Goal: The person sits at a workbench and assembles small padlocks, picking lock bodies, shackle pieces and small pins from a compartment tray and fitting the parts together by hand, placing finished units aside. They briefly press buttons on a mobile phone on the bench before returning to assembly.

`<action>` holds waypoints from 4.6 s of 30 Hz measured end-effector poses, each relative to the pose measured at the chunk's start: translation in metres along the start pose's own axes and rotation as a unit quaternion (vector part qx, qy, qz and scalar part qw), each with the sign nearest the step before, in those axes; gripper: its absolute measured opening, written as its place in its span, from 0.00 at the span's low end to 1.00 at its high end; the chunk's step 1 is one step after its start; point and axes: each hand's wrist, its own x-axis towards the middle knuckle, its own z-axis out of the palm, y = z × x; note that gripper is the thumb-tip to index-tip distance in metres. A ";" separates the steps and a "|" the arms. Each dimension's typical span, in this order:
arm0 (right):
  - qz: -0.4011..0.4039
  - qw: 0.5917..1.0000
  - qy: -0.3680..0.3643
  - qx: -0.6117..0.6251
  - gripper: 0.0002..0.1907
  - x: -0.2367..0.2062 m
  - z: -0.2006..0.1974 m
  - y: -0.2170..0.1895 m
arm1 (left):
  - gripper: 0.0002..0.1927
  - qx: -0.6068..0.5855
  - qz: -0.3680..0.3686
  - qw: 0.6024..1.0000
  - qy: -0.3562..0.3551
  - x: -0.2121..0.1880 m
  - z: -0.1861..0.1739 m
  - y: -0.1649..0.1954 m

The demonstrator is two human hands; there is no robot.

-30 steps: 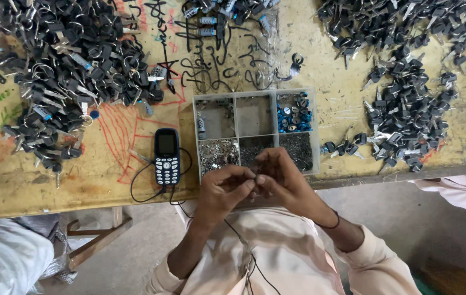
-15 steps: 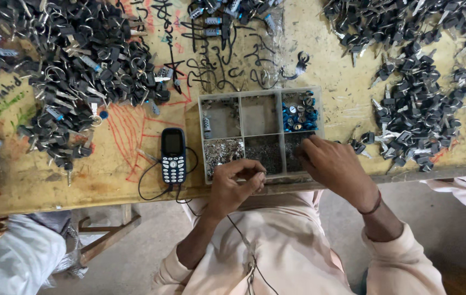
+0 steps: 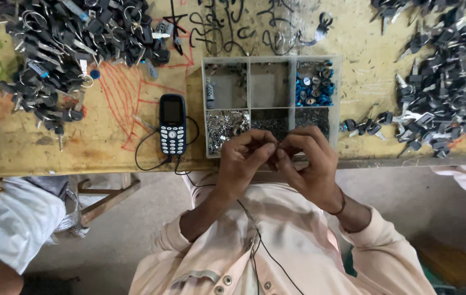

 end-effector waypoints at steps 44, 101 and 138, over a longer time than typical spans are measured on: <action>0.116 0.956 -0.212 0.164 0.06 0.113 0.025 0.008 | 0.06 -0.078 -0.003 0.994 -0.077 -0.005 -0.045 0.007; -0.056 0.945 -0.074 -0.313 0.06 0.080 -0.044 0.029 | 0.07 0.268 0.223 0.937 0.016 -0.018 -0.009 0.004; 0.259 0.897 -0.023 0.358 0.06 0.017 -0.059 0.064 | 0.18 0.461 0.339 0.809 -0.137 0.005 -0.016 0.010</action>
